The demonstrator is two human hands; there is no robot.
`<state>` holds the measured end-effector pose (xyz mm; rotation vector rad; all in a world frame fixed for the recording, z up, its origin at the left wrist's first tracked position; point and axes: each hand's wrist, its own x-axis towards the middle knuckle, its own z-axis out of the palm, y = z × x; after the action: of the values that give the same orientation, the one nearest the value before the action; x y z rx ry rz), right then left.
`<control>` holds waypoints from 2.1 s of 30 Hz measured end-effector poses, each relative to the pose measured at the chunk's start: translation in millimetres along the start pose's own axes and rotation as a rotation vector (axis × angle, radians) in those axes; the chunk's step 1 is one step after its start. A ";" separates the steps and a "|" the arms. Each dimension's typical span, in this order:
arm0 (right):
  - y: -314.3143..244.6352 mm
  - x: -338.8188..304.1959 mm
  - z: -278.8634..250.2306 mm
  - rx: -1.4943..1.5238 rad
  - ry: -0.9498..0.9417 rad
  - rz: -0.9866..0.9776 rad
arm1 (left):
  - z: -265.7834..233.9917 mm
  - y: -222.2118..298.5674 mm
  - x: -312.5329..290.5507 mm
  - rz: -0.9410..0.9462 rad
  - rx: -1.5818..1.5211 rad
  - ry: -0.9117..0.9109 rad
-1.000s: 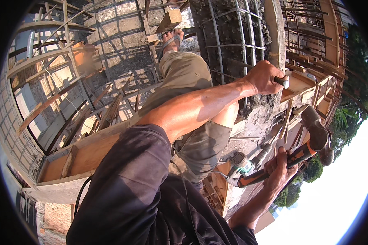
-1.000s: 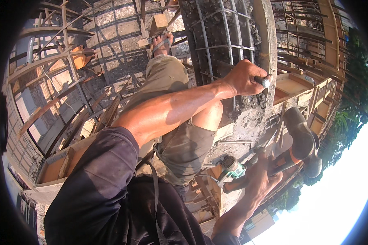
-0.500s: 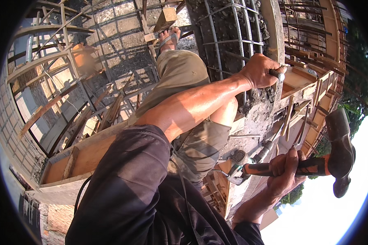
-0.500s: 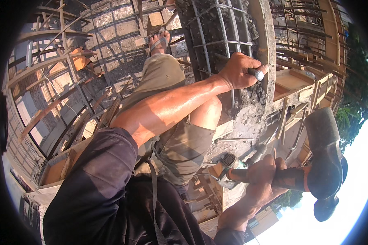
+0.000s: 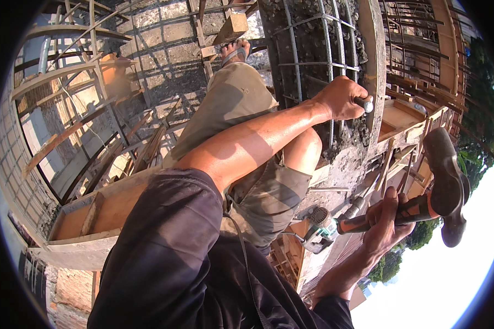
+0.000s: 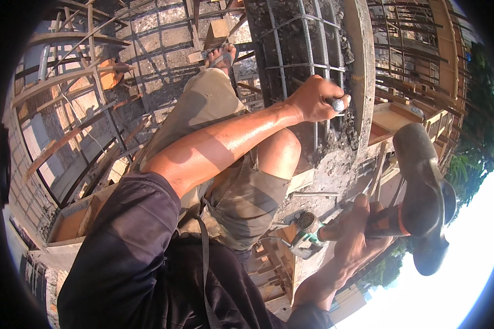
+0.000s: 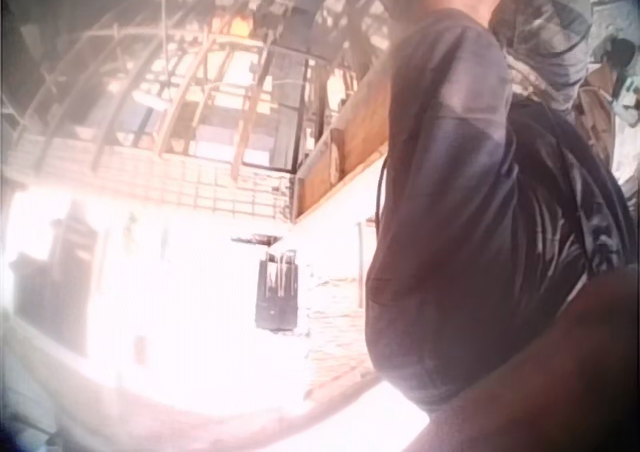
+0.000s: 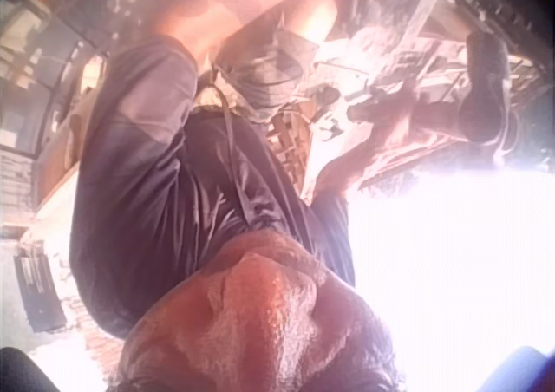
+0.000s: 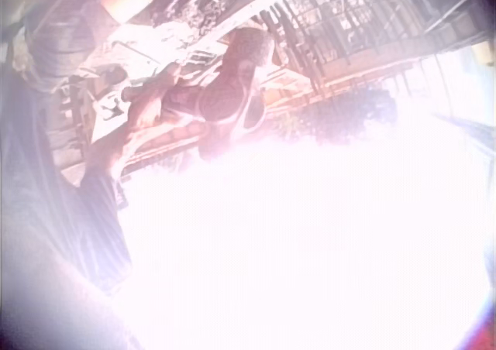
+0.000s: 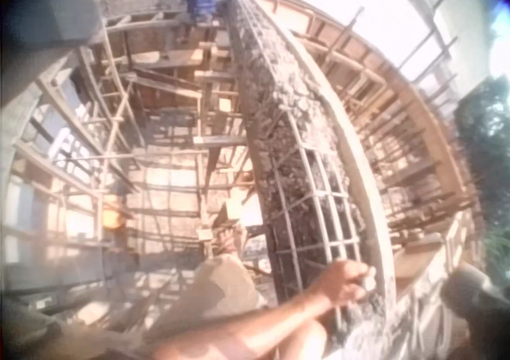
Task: The person uses a hammer and a metal rod to chip away excess concrete from a reinforced beam. They sit on the structure and strike the rod with the hammer to remove material from the surface and edges of the beam.
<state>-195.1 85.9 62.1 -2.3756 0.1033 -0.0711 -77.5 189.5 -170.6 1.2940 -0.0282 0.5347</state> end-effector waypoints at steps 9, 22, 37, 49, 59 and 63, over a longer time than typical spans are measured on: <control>53.6 16.8 13.9 -0.376 -0.289 0.221 | -0.8 7.0 5.9 -0.021 -0.003 -0.035; 34.5 25.1 15.2 -0.392 -0.325 0.287 | 6.9 7.5 4.3 -0.122 0.032 -0.132; 47.6 27.5 21.0 -0.302 -0.325 0.333 | 23.9 -16.0 3.4 -0.008 0.124 -0.096; -17.7 14.3 -45.9 0.466 0.017 -0.062 | 23.5 18.0 14.2 0.137 0.097 -0.119; 33.1 8.5 -45.9 0.291 0.006 -0.055 | 27.3 8.2 13.3 0.163 -0.011 0.018; 4.1 -2.1 -32.1 0.381 -0.192 -0.102 | 25.6 5.7 15.8 0.227 0.042 0.124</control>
<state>-200.1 61.1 82.4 -1.9933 -0.1147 0.0819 -58.9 172.7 -153.0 1.3043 -0.0611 0.8127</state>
